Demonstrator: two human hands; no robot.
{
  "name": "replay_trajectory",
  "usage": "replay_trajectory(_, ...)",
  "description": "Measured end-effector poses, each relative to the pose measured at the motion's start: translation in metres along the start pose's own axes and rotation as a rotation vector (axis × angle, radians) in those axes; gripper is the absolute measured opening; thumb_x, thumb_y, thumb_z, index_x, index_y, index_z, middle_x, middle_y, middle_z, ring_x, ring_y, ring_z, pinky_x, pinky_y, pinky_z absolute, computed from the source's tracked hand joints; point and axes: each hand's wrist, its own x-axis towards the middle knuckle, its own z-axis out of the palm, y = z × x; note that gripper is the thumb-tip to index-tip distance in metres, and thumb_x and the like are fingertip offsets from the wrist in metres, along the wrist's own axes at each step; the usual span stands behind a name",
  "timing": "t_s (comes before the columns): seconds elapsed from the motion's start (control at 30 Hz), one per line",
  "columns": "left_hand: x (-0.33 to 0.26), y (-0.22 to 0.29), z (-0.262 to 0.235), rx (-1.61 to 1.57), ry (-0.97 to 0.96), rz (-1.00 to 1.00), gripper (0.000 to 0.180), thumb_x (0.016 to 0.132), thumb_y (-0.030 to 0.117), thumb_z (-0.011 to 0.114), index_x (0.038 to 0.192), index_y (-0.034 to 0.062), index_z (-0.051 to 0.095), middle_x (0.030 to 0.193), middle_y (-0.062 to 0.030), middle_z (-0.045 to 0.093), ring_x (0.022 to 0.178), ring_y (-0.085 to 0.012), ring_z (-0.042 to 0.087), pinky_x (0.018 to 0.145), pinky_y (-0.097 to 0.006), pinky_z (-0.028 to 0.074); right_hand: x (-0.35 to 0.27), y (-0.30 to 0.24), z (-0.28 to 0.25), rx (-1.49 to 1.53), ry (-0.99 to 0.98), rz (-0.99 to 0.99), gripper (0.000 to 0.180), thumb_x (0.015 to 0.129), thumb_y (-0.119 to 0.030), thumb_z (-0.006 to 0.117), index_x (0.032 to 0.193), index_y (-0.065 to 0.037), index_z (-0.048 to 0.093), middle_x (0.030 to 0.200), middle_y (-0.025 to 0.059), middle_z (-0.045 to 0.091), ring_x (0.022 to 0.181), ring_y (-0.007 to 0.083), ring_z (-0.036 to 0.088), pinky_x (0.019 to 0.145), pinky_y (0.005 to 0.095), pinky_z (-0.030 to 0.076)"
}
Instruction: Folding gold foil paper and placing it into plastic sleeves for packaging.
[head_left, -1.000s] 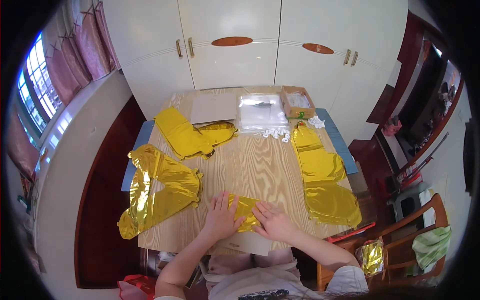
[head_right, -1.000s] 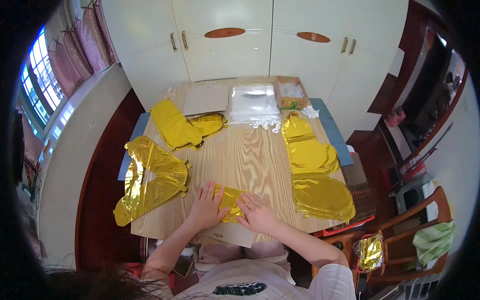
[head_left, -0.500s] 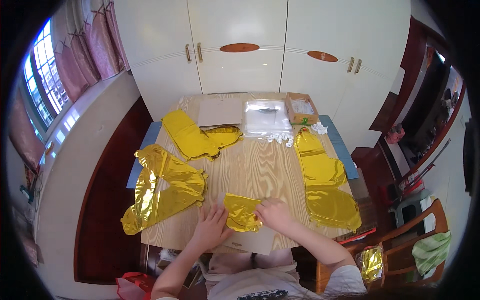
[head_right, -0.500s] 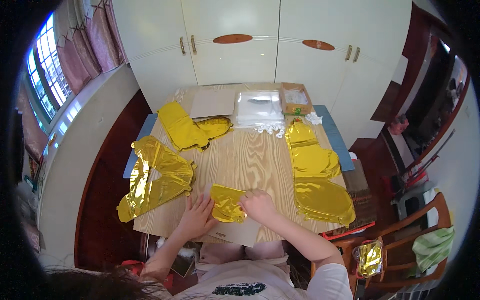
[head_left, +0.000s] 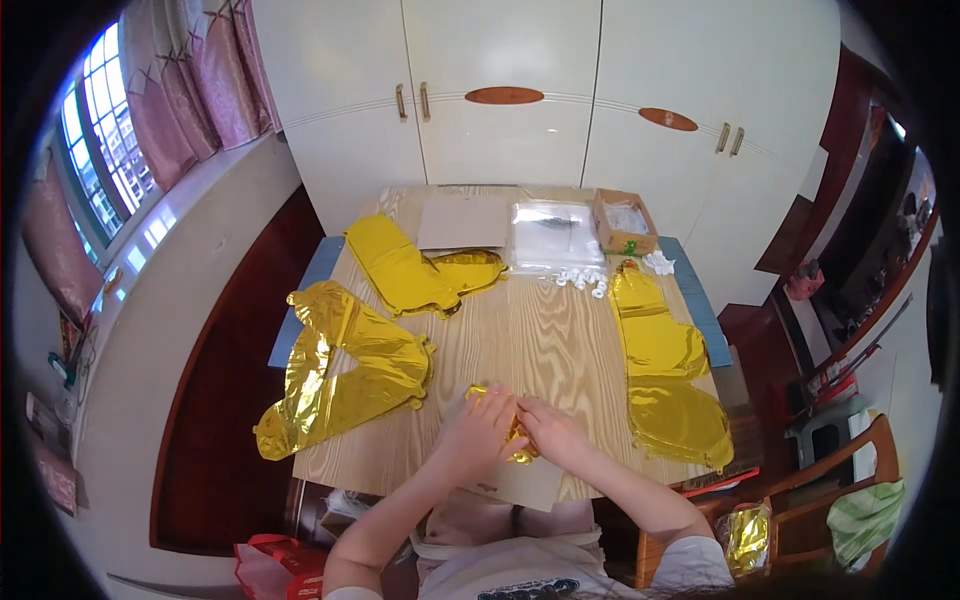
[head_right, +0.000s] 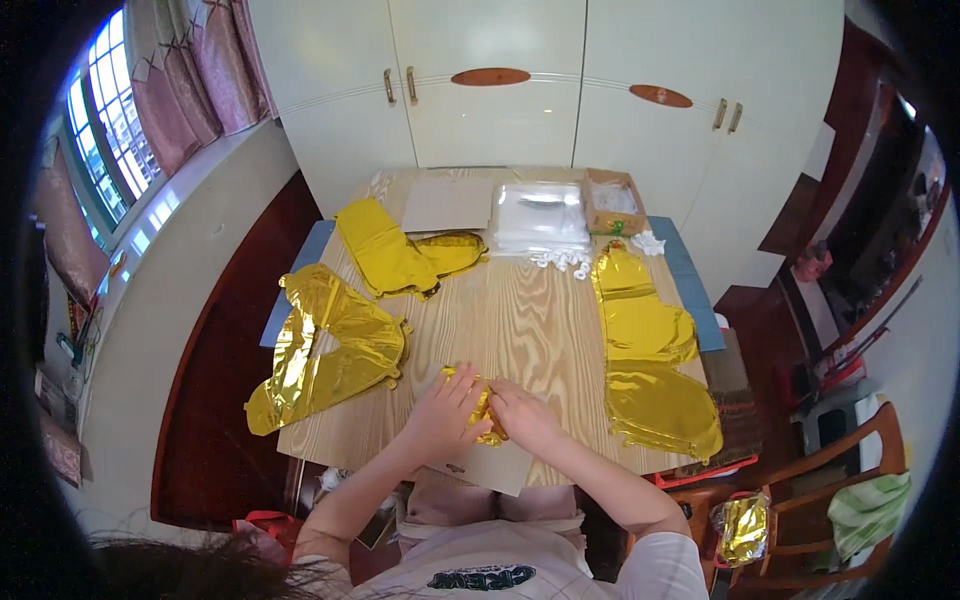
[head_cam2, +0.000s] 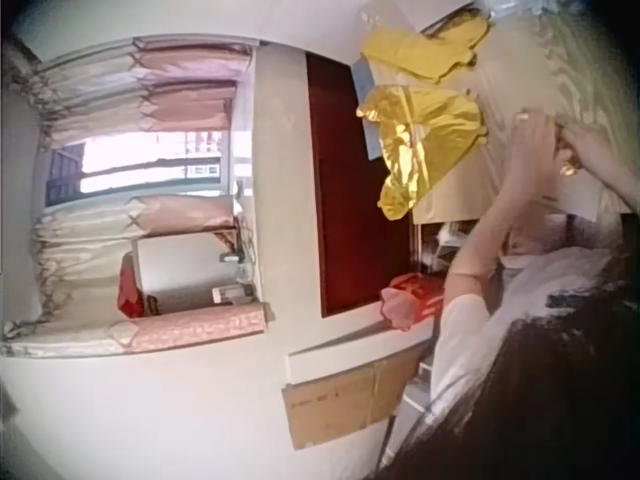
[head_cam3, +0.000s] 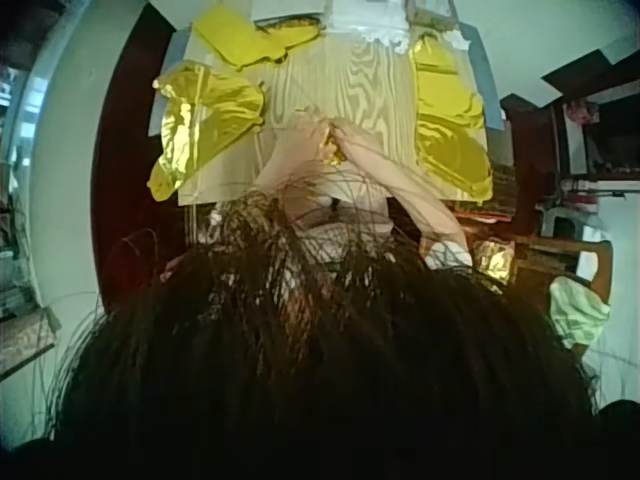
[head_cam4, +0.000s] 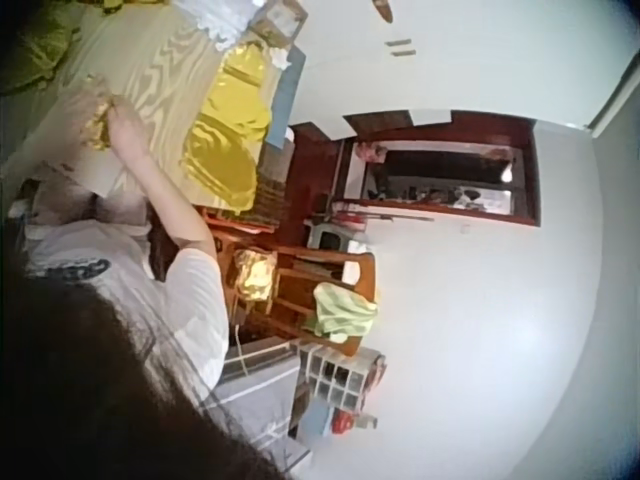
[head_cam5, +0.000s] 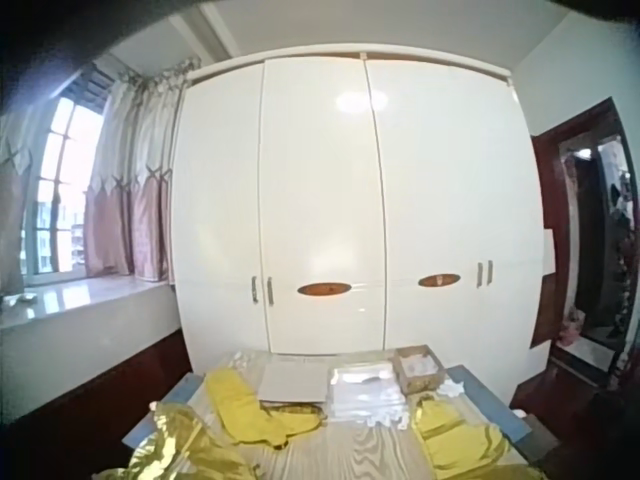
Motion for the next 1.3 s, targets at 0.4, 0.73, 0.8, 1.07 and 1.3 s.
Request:
replay_trajectory(0.4, -0.008, -0.022, 0.024, 0.090, -0.152, -0.146, 0.083, 0.091, 0.061, 0.047, 0.147, 0.0011, 0.033, 0.154, -0.0243, 0.027, 0.145, -0.0381, 0.024, 0.117, -0.054, 0.015, -0.016, -0.003, -0.010, -0.157, -0.053, 0.015, 0.041, 0.092, -0.024, 0.058, 0.123, 0.003, 0.058, 0.131, 0.0198, 0.058, 0.127, 0.0314, 0.052, 0.111, 0.0476, 0.034)
replay_trajectory(0.73, -0.075, 0.017, -0.002, 0.033, -0.053, 0.246, 0.059, 0.083, 0.042, 0.067, 0.132, 0.0108, 0.054, 0.140, -0.0137, 0.047, 0.134, -0.0308, 0.043, 0.107, -0.050, 0.036, 0.032, -0.011, -0.035, 0.024, -0.294, 0.197, 0.038, 0.089, -0.027, 0.063, 0.116, -0.001, 0.060, 0.127, 0.0156, 0.060, 0.115, 0.0326, 0.058, 0.107, 0.0414, 0.040)
replay_trajectory(0.8, -0.075, 0.022, 0.001, 0.007, 0.017, 0.278, 0.052, 0.084, 0.038, 0.067, 0.128, 0.0123, 0.057, 0.134, -0.0101, 0.053, 0.129, -0.0270, 0.048, 0.105, -0.046, 0.039, 0.032, -0.002, -0.023, 0.076, -0.218, 0.086, 0.041, 0.090, -0.026, 0.062, 0.121, -0.001, 0.058, 0.132, 0.0168, 0.056, 0.120, 0.0341, 0.054, 0.107, 0.0414, 0.039)
replay_trajectory(1.07, -0.084, 0.041, 0.013, 0.031, 0.147, 0.279, 0.036, 0.084, 0.021, 0.060, 0.117, 0.0079, 0.062, 0.122, -0.0074, 0.060, 0.111, -0.0197, 0.060, 0.092, -0.037, 0.048, 0.028, 0.010, -0.004, 0.081, -0.209, -0.048, 0.048, 0.098, -0.028, 0.050, 0.139, -0.004, 0.046, 0.146, 0.0181, 0.043, 0.137, 0.0352, 0.038, 0.114, 0.0474, 0.030)
replay_trajectory(1.3, -0.130, 0.036, -0.090, -0.033, 0.216, 0.337, 0.037, 0.079, 0.014, 0.060, 0.115, 0.0100, 0.066, 0.109, -0.0040, 0.068, 0.097, -0.0194, 0.066, 0.083, -0.032, 0.051, 0.019, 0.005, -0.008, -0.089, -0.248, -0.117, 0.051, 0.098, -0.031, 0.048, 0.141, -0.005, 0.044, 0.150, 0.0149, 0.039, 0.142, 0.0320, 0.031, 0.117, 0.0489, 0.024)
